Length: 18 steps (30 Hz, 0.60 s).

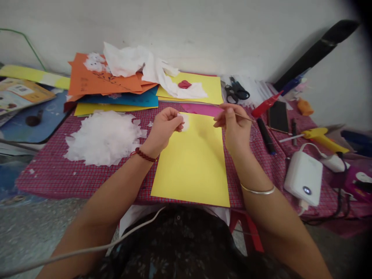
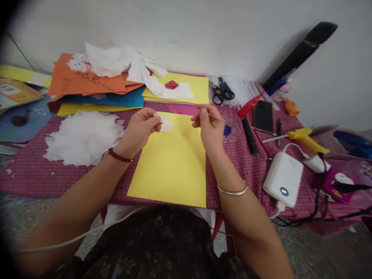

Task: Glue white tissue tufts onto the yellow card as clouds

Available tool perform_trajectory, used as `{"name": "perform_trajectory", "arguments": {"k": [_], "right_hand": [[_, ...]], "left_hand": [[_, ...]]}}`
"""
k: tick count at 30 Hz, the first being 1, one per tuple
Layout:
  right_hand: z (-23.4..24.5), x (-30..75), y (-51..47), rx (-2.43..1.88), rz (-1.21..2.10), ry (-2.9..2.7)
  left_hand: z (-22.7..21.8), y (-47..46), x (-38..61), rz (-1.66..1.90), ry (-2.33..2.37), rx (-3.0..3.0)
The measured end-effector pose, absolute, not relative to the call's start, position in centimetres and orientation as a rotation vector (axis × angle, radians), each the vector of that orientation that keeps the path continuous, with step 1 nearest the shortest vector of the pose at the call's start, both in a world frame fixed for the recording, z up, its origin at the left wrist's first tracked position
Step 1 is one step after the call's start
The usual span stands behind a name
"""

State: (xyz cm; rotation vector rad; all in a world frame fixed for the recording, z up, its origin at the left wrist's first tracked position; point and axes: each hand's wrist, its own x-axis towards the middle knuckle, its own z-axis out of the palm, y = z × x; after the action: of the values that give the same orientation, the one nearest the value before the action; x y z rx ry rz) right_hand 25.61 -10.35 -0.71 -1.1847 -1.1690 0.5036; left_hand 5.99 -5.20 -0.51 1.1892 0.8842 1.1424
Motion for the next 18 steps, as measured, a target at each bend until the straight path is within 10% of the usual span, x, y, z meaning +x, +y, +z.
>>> {"name": "perform_trajectory", "arguments": {"k": [18], "right_hand": [[-1.4, 28.4, -9.3, -1.263, 0.572, -1.139]], "left_hand": [[-0.6, -5.7, 6.1, 1.143, 0.879, 1.177]]}}
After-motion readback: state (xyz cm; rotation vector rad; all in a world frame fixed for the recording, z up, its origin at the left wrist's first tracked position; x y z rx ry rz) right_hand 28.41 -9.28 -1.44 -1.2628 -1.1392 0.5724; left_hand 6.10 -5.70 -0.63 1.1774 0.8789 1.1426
